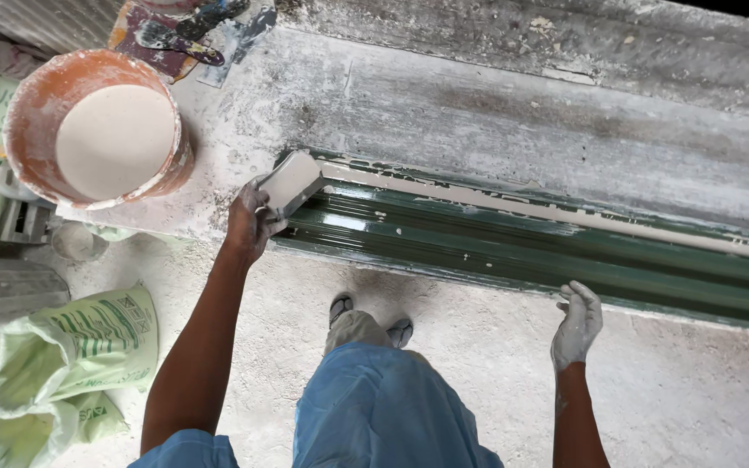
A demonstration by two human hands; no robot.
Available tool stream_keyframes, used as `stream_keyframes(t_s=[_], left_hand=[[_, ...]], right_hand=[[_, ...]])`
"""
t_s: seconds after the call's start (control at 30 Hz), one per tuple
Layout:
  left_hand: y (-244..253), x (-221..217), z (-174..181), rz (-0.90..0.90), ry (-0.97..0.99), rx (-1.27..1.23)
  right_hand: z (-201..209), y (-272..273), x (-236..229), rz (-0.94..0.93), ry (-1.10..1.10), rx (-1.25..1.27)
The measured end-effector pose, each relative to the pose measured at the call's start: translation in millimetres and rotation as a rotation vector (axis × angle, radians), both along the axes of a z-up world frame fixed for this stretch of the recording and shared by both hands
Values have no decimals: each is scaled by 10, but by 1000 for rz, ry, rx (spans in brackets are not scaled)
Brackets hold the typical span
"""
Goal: The person mixes a white gypsum paste in a bowl and uses a trowel to apply it onto a long green ribbed panel. They repeatedly scoop paste and spread it along the panel's surface, smoothing the material into the grooves.
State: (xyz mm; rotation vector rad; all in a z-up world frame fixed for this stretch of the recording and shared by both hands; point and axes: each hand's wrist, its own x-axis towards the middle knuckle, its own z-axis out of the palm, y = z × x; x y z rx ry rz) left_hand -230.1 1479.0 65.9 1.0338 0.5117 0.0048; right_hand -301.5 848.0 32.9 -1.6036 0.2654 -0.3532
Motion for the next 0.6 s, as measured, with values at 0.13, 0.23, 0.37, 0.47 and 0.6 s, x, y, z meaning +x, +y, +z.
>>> stream_keyframes(t_s=[0.13,0.23,0.37,0.47,0.6], left_hand=[[244,-16,-406,43,27,87],[424,-48,-592,10,-14,184],[565,-124,-668,-18,-14,289],[606,-130,-658,1,-3,323],[621,-144,-640,-12,-13,286]], right_hand=[[-87,123,-152,-63,25,166],[-104,265,-162,-85,26,184],[-36,477,-177,-82,-2,246],[15,664,-153,-60,-18,278],[0,869,-134,-31,1,311]])
